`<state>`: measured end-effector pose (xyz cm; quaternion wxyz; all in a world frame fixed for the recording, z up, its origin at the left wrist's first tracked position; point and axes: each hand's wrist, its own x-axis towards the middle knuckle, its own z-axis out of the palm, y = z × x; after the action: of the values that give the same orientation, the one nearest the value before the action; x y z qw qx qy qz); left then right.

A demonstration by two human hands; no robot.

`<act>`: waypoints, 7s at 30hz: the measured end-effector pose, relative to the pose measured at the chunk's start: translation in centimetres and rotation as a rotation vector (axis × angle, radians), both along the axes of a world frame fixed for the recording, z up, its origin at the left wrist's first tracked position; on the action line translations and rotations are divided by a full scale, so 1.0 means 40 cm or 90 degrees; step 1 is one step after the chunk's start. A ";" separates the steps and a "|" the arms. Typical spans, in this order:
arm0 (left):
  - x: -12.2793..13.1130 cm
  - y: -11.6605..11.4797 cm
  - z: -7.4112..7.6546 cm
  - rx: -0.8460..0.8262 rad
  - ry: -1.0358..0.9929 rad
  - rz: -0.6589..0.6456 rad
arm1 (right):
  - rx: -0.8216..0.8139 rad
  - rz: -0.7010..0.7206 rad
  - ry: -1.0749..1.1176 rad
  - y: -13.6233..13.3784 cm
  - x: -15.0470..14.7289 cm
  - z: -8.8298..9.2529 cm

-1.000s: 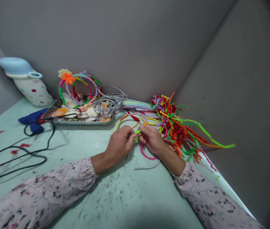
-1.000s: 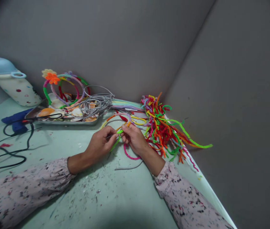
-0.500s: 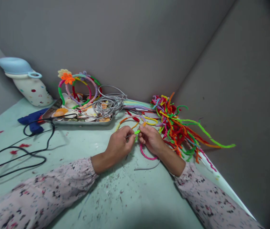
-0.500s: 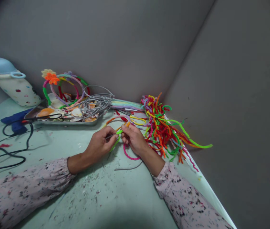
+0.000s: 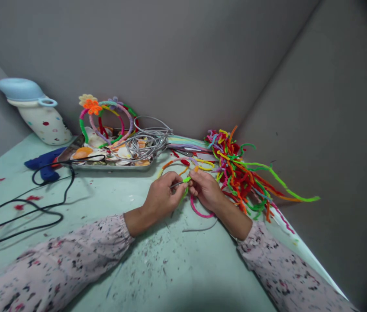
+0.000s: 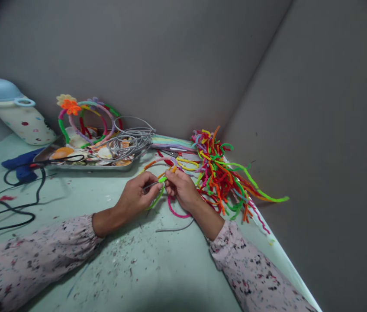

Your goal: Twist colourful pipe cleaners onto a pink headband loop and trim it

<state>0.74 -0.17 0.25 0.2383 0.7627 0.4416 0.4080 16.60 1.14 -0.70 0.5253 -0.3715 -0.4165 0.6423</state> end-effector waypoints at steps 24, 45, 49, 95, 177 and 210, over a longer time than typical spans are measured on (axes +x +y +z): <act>-0.004 -0.001 0.004 0.042 0.008 -0.024 | -0.005 0.025 -0.014 0.001 0.004 -0.003; -0.008 0.003 0.008 0.076 0.016 -0.014 | 0.236 -0.084 -0.247 -0.027 -0.010 0.010; -0.007 0.004 0.006 0.086 0.021 -0.011 | 0.225 -0.055 -0.223 -0.027 -0.011 0.009; -0.012 -0.036 0.035 0.272 -0.090 -0.012 | 0.225 -0.273 -0.166 -0.020 -0.009 0.010; -0.005 -0.010 0.022 -0.049 -0.128 0.065 | 0.186 -0.162 -0.098 -0.013 -0.003 -0.003; 0.002 0.029 0.010 -0.553 -0.532 -0.174 | 0.254 -0.092 -0.278 -0.033 -0.007 -0.002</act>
<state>0.82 1.01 0.64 0.7302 0.4216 0.3348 0.4206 16.32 -0.16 -0.79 0.5307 -0.4187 -0.6100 0.4134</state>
